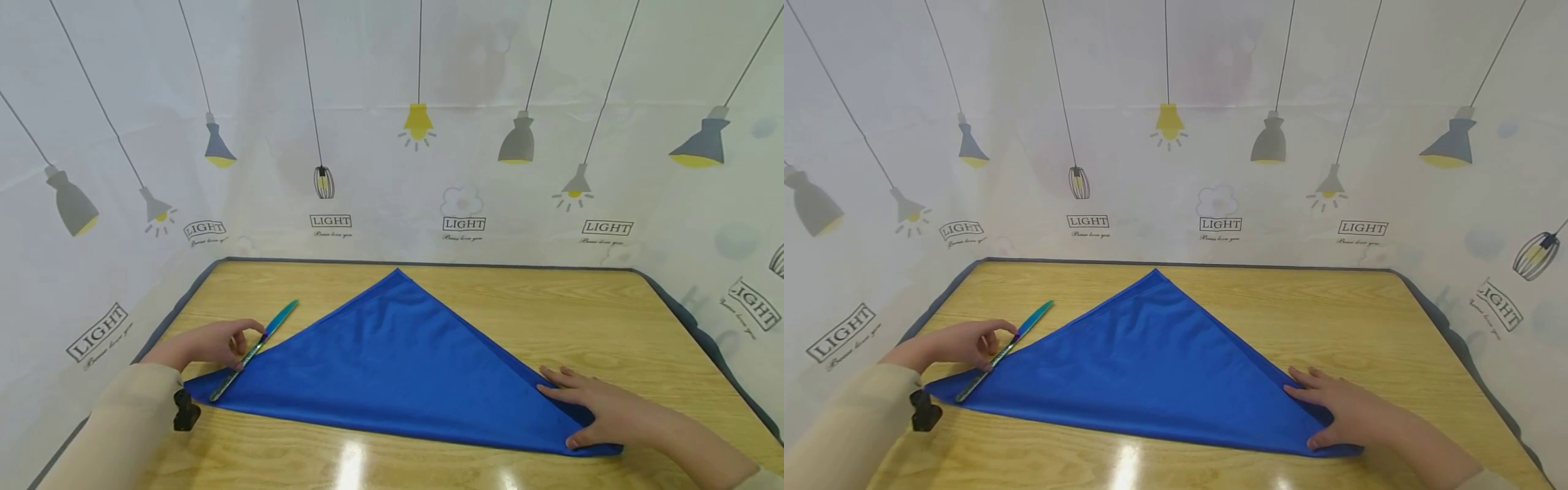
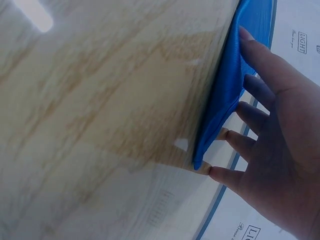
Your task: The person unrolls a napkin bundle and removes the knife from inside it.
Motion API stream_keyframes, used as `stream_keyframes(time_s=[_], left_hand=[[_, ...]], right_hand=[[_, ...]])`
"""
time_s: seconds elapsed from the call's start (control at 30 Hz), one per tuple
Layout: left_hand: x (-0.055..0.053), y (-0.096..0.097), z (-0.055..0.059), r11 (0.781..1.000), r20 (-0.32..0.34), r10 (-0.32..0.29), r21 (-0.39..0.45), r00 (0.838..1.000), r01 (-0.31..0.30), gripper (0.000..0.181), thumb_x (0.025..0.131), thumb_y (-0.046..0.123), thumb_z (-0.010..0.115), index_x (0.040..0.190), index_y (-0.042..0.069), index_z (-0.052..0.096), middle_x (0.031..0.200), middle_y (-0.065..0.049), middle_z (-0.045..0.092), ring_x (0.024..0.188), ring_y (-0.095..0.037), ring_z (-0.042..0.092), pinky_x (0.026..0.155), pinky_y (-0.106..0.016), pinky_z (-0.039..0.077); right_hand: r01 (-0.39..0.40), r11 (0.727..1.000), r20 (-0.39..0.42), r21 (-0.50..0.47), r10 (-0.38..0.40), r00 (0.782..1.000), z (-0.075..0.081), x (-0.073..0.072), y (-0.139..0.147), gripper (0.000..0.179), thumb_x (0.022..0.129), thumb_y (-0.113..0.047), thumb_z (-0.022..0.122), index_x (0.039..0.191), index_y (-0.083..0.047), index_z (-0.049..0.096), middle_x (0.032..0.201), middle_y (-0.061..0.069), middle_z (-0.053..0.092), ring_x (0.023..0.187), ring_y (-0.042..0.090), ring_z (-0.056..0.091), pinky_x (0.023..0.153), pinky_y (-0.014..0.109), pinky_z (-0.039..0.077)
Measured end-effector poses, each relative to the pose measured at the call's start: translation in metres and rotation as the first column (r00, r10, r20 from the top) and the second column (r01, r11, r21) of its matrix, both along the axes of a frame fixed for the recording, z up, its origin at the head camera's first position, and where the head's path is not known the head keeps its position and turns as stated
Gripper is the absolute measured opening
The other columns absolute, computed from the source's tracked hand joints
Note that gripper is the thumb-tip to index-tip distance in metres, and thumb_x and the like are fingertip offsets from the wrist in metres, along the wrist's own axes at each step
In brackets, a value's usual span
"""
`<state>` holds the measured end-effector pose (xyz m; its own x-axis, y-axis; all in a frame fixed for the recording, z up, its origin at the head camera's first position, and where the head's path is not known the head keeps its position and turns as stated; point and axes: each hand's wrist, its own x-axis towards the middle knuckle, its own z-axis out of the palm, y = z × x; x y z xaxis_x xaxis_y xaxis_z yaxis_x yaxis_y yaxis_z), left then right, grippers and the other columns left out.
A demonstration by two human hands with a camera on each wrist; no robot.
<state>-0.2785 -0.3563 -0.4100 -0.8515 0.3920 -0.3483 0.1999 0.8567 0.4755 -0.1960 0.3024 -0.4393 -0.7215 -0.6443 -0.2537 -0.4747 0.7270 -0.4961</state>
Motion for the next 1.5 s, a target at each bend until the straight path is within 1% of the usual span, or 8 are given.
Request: stream_keyframes(time_s=[0.27, 0.43, 0.53, 0.9, 1.13, 1.27, 1.37, 1.5], left_hand=[[-0.006, 0.003, -0.002, 0.999, 0.079, -0.021, 0.044, 0.997, 0.017, 0.073, 0.074, -0.008, 0.079, 0.137, 0.006, 0.044, 0.090, -0.007, 0.056, 0.075, -0.020, 0.055, 0.070, -0.035, 0.049], [-0.009, 0.005, -0.002, 0.997, 0.153, 0.024, 0.071, 0.988, -0.035, 0.076, 0.074, -0.012, 0.076, 0.139, 0.007, 0.042, 0.086, -0.009, 0.055, 0.067, -0.020, 0.052, 0.066, -0.033, 0.047], [-0.011, 0.007, -0.002, 0.996, 0.176, 0.041, 0.067, 0.983, -0.054, 0.077, 0.074, -0.012, 0.076, 0.139, 0.009, 0.041, 0.085, -0.010, 0.054, 0.066, -0.020, 0.050, 0.064, -0.033, 0.045], [-0.014, 0.008, -0.004, 0.999, 0.151, 0.045, -0.005, 0.987, -0.045, 0.069, 0.074, -0.009, 0.078, 0.134, 0.012, 0.049, 0.086, -0.009, 0.054, 0.073, -0.021, 0.051, 0.066, -0.032, 0.044], [-0.012, 0.011, 0.002, 0.999, 0.155, 0.051, -0.004, 0.987, -0.051, 0.069, 0.073, -0.012, 0.076, 0.133, 0.010, 0.049, 0.081, -0.009, 0.053, 0.066, -0.019, 0.050, 0.062, -0.031, 0.044], [-0.013, 0.015, 0.005, 0.996, 0.177, 0.086, -0.015, 0.980, -0.084, 0.071, 0.073, -0.014, 0.073, 0.135, 0.008, 0.045, 0.081, -0.009, 0.052, 0.064, -0.018, 0.049, 0.060, -0.030, 0.043], [-0.015, 0.020, 0.003, 0.992, 0.187, 0.127, -0.030, 0.974, -0.124, 0.073, 0.073, -0.016, 0.070, 0.136, 0.009, 0.043, 0.079, -0.007, 0.049, 0.059, -0.017, 0.045, 0.058, -0.028, 0.040], [-0.017, 0.025, 0.001, 0.989, 0.178, 0.145, -0.058, 0.973, -0.137, 0.070, 0.073, -0.016, 0.069, 0.133, 0.010, 0.044, 0.075, -0.005, 0.045, 0.056, -0.015, 0.040, 0.056, -0.027, 0.037]], right_hand=[[-0.002, 1.000, -0.008, 0.004, 0.002, 1.000, -0.002, 0.000, 0.001, 0.087, 0.078, -0.057, 0.071, 0.146, -0.011, 0.045, 0.155, 0.023, 0.025, 0.136, 0.056, 0.016, 0.095, 0.076, 0.021], [-0.001, 1.000, -0.012, 0.008, 0.001, 1.000, -0.003, 0.000, 0.003, 0.087, 0.078, -0.058, 0.070, 0.147, -0.012, 0.045, 0.156, 0.021, 0.024, 0.136, 0.056, 0.016, 0.094, 0.076, 0.022], [-0.003, 1.000, -0.018, 0.009, 0.003, 1.000, -0.003, 0.000, 0.003, 0.087, 0.078, -0.058, 0.070, 0.147, -0.012, 0.045, 0.156, 0.020, 0.025, 0.135, 0.057, 0.017, 0.093, 0.076, 0.024], [-0.005, 1.000, -0.014, 0.011, 0.005, 1.000, -0.001, 0.001, 0.002, 0.086, 0.078, -0.058, 0.071, 0.147, -0.012, 0.045, 0.156, 0.020, 0.025, 0.135, 0.057, 0.017, 0.093, 0.076, 0.025], [-0.006, 1.000, -0.014, 0.013, 0.006, 1.000, -0.001, -0.001, 0.001, 0.087, 0.078, -0.059, 0.070, 0.147, -0.011, 0.045, 0.156, 0.020, 0.025, 0.136, 0.056, 0.017, 0.094, 0.076, 0.024], [-0.009, 1.000, -0.013, 0.008, 0.009, 1.000, -0.001, -0.001, 0.000, 0.087, 0.078, -0.058, 0.070, 0.147, -0.011, 0.045, 0.156, 0.021, 0.024, 0.135, 0.057, 0.017, 0.093, 0.075, 0.026], [-0.009, 1.000, -0.006, 0.001, 0.009, 1.000, -0.001, 0.000, 0.001, 0.087, 0.079, -0.057, 0.070, 0.147, -0.011, 0.044, 0.156, 0.022, 0.024, 0.135, 0.057, 0.016, 0.094, 0.075, 0.025], [-0.012, 1.000, -0.003, -0.008, 0.012, 1.000, -0.001, 0.000, 0.001, 0.086, 0.079, -0.057, 0.070, 0.147, -0.010, 0.044, 0.155, 0.023, 0.024, 0.135, 0.058, 0.015, 0.094, 0.076, 0.022]])
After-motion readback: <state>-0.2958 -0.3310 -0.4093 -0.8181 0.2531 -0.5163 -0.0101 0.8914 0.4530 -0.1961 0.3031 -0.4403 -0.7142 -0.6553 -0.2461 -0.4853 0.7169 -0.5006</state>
